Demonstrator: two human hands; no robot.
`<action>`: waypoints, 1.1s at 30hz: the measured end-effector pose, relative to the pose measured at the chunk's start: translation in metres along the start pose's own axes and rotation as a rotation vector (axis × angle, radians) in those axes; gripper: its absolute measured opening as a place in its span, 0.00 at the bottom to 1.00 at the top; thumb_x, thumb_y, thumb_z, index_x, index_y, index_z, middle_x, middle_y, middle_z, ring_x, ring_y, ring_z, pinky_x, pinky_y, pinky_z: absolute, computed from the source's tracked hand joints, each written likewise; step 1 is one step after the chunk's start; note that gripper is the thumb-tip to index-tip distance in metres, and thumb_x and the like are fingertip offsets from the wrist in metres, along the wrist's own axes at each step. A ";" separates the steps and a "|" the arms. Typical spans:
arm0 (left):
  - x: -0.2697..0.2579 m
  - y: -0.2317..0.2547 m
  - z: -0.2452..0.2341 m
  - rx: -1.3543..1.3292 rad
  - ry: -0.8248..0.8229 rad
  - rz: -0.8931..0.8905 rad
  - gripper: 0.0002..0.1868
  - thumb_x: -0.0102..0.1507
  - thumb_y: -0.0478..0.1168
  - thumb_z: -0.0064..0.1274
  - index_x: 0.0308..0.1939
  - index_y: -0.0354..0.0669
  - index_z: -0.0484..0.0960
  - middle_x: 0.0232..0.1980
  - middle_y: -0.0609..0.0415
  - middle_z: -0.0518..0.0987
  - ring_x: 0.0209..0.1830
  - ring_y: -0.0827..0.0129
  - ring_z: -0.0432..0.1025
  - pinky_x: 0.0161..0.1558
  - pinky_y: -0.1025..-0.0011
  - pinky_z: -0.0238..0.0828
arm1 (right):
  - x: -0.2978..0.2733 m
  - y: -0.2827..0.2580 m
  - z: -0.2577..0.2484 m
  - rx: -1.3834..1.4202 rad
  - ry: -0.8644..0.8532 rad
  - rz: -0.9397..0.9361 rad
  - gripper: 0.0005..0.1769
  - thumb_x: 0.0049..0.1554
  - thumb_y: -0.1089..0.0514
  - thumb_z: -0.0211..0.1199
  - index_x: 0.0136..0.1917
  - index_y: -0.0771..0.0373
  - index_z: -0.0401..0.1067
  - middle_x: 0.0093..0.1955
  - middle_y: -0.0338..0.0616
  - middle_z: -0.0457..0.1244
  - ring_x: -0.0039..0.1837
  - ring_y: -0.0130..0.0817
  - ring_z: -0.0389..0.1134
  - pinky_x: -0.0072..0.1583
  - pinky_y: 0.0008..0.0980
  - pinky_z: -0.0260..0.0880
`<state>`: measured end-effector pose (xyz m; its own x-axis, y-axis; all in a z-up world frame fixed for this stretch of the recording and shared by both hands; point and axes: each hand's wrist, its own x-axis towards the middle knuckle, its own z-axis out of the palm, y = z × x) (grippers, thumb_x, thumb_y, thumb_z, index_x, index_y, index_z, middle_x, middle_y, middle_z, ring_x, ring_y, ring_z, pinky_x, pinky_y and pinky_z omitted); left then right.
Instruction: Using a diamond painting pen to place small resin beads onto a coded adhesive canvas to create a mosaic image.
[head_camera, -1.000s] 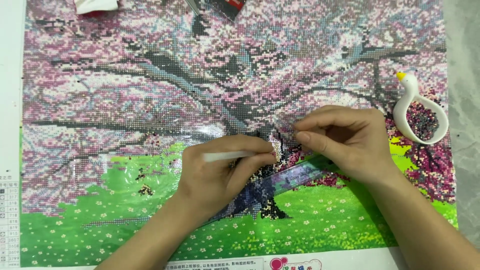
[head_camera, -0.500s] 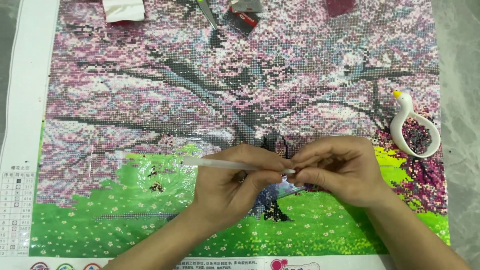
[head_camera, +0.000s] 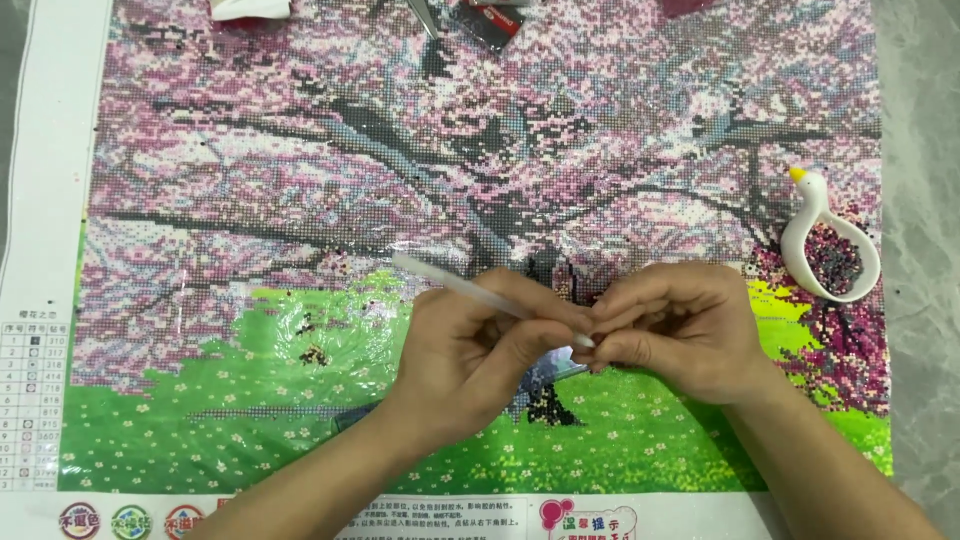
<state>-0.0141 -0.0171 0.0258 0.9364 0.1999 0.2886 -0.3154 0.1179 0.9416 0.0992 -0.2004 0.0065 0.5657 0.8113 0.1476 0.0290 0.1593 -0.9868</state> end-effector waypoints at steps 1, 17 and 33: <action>-0.001 0.000 0.000 0.000 0.001 -0.001 0.09 0.67 0.40 0.48 0.42 0.37 0.79 0.40 0.50 0.82 0.37 0.68 0.79 0.37 0.77 0.79 | -0.001 0.001 0.000 0.000 -0.001 0.001 0.14 0.46 0.67 0.69 0.47 0.71 0.72 0.36 0.55 0.70 0.37 0.35 0.76 0.40 0.25 0.82; 0.004 0.009 0.000 -0.232 -0.017 -0.192 0.11 0.66 0.45 0.49 0.40 0.39 0.76 0.36 0.51 0.81 0.35 0.68 0.78 0.38 0.74 0.77 | -0.007 0.012 -0.010 0.075 0.012 0.005 0.13 0.49 0.63 0.68 0.48 0.69 0.73 0.39 0.54 0.71 0.36 0.36 0.77 0.39 0.26 0.83; -0.005 -0.007 0.006 -0.615 0.014 -0.276 0.10 0.67 0.37 0.50 0.45 0.31 0.72 0.41 0.37 0.80 0.43 0.52 0.78 0.45 0.59 0.83 | 0.003 0.000 0.001 0.330 -0.108 -0.066 0.09 0.50 0.64 0.70 0.43 0.69 0.73 0.35 0.59 0.69 0.37 0.44 0.74 0.40 0.34 0.81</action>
<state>-0.0154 -0.0246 0.0188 0.9944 0.0954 0.0450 -0.0990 0.6978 0.7094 0.1000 -0.1973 0.0075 0.4805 0.8452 0.2339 -0.2157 0.3724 -0.9027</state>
